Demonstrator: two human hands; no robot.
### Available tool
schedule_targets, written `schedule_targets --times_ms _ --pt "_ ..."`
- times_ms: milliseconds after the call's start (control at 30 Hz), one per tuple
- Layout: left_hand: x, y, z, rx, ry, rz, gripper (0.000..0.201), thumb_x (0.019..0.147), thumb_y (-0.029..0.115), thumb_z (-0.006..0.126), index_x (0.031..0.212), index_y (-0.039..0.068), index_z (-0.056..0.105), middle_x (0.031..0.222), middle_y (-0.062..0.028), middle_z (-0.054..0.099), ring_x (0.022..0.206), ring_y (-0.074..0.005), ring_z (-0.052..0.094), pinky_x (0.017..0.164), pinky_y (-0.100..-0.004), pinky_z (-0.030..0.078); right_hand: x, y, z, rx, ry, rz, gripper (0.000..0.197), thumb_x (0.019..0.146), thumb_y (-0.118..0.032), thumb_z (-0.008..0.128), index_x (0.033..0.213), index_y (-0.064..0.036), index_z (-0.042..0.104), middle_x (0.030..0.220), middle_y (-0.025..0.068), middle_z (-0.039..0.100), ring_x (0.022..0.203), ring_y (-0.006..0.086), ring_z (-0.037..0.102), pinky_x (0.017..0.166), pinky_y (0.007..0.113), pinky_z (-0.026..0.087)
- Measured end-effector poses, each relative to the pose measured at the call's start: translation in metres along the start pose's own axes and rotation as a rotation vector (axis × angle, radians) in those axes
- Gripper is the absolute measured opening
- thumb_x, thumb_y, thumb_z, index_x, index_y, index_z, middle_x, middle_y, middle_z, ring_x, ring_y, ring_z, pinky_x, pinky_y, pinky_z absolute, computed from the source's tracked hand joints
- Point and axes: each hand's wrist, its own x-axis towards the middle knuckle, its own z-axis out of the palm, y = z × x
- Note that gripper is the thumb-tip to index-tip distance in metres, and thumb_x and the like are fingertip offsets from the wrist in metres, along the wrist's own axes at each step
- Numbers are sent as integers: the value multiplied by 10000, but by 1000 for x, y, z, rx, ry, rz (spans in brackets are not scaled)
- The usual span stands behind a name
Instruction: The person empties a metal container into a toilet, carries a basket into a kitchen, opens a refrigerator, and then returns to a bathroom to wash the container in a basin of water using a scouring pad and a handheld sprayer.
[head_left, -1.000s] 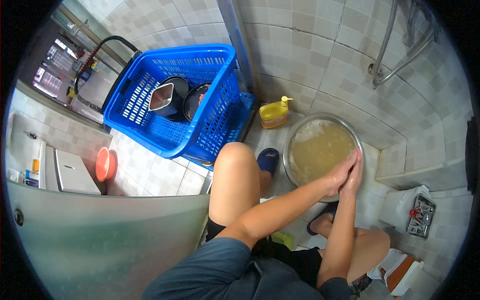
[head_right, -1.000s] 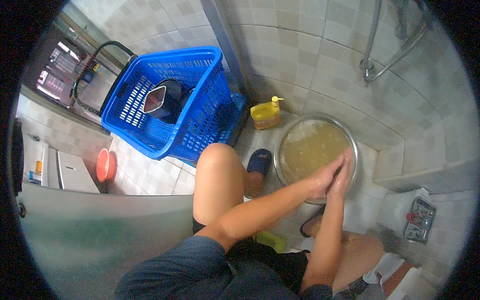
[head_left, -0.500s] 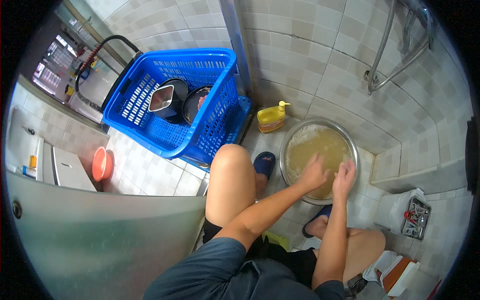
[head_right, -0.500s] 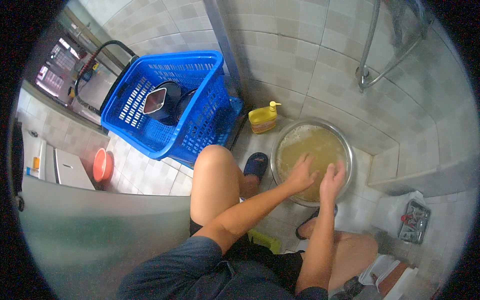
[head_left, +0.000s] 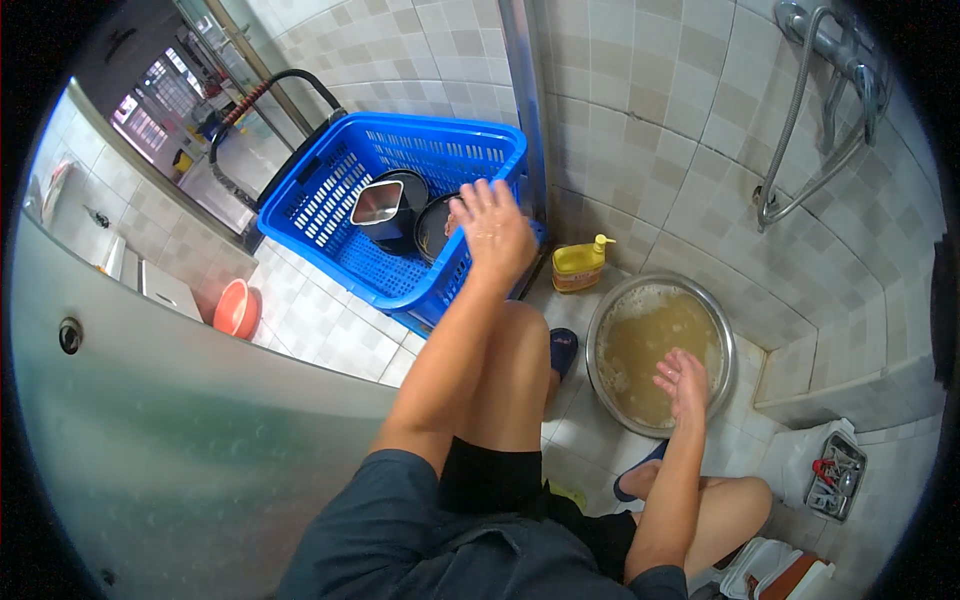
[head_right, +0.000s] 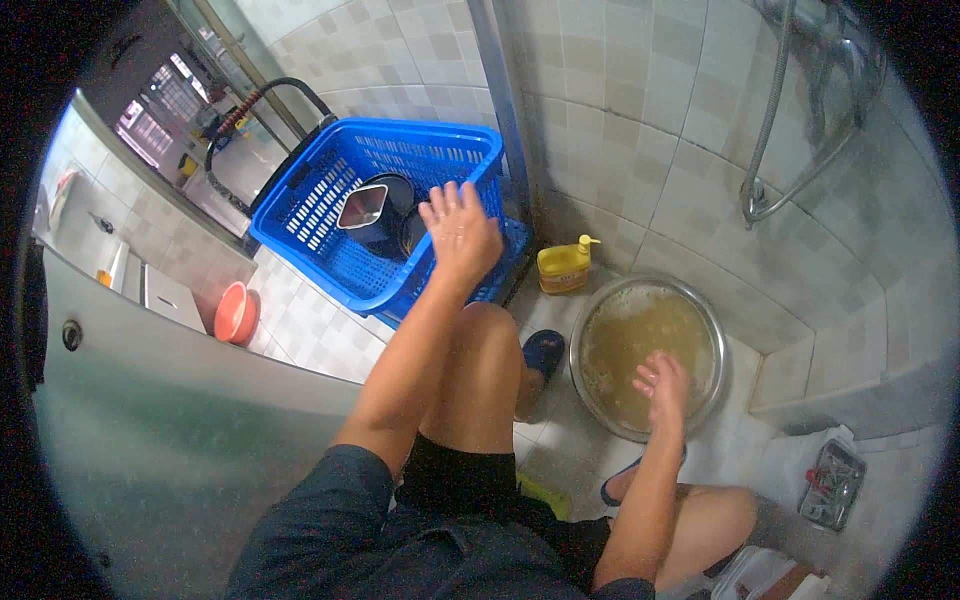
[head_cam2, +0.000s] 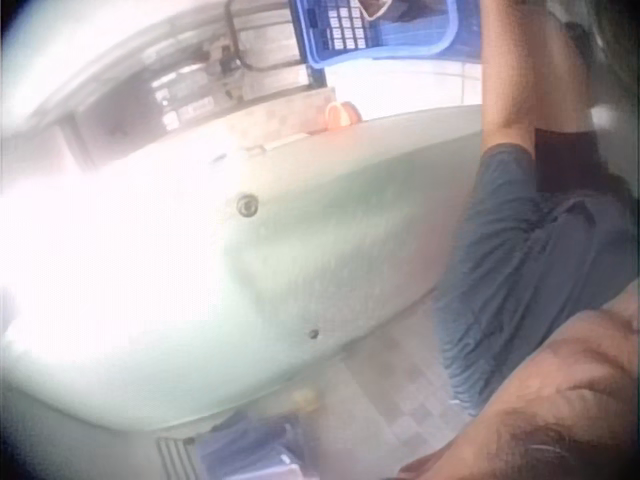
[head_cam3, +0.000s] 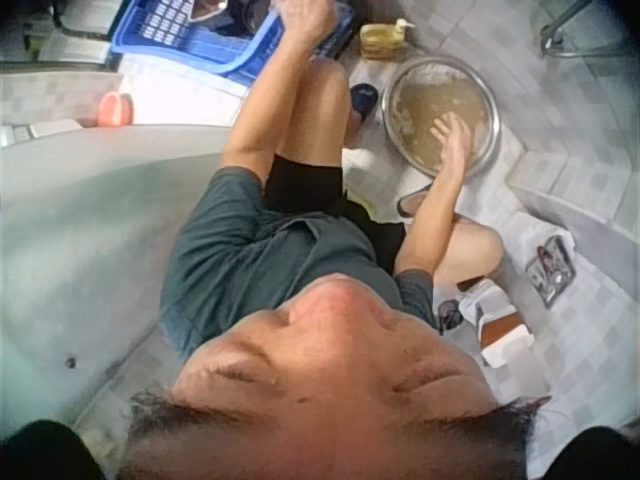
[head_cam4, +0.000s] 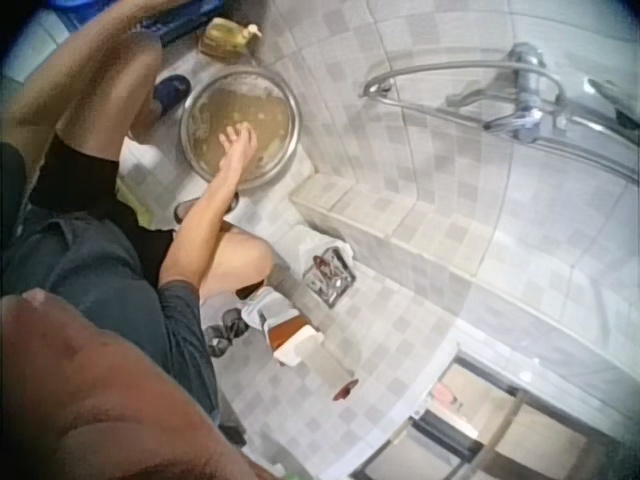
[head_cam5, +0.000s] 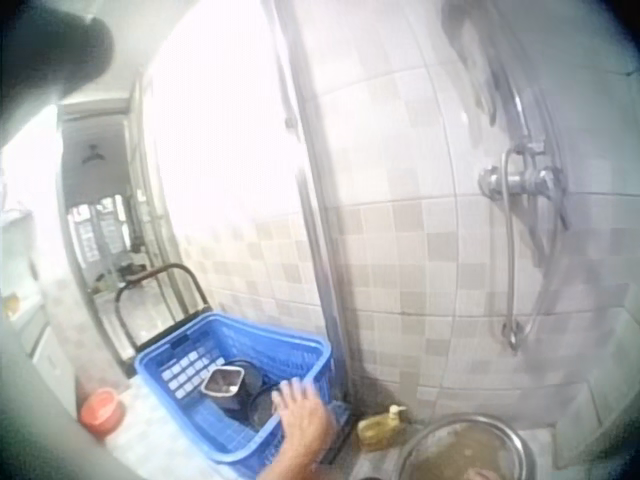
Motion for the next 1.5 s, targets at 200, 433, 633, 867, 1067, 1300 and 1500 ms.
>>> schedule_targets --times_ms 200,433,633,867,1067,1300,1500 --pt "-1 -45 29 165 3 -37 247 850 179 619 1041 27 578 929 -97 665 934 -274 659 718 -434 520 5 8 2 15 -45 45 452 961 -293 586 1315 -21 513 1266 161 561 1021 275 618 781 400 545" --pt "9 -49 40 167 -44 -89 142 861 118 564 980 44 589 899 -114 673 841 -277 688 681 -418 552 17 11 -18 97 14 75 433 940 -278 611 1273 -14 527 1246 158 566 995 266 621 786 383 544" --pt "15 -58 51 159 -49 -107 118 858 148 583 931 57 591 905 -145 683 786 -320 704 672 -445 568 29 16 -36 128 11 84 404 956 -279 596 1257 -17 533 1218 151 558 1023 270 608 791 400 547" --pt "31 -74 67 130 -121 -158 226 955 264 506 1020 80 619 987 -167 691 855 -374 696 731 -504 543 34 13 -67 178 29 52 428 938 -277 630 1249 0 535 1193 146 568 1006 255 615 783 368 536" --pt "48 -94 81 -44 -261 -265 250 961 267 461 977 87 634 940 -126 711 834 -326 702 734 -471 532 42 9 -81 192 117 60 394 932 -261 640 1211 5 556 1160 145 591 979 256 632 766 371 544" --pt "60 -140 107 134 -59 -160 329 953 309 476 1140 95 643 1077 -138 696 978 -347 671 831 -467 519 55 16 -78 156 76 55 391 940 -272 634 1206 8 569 1143 149 611 959 254 640 762 375 548" --pt "61 -155 119 166 -22 -128 366 956 321 466 1187 95 637 1111 -133 692 1009 -335 666 853 -460 519 54 19 -78 106 85 45 428 943 -293 626 1239 7 553 1151 150 610 972 255 634 793 378 543"
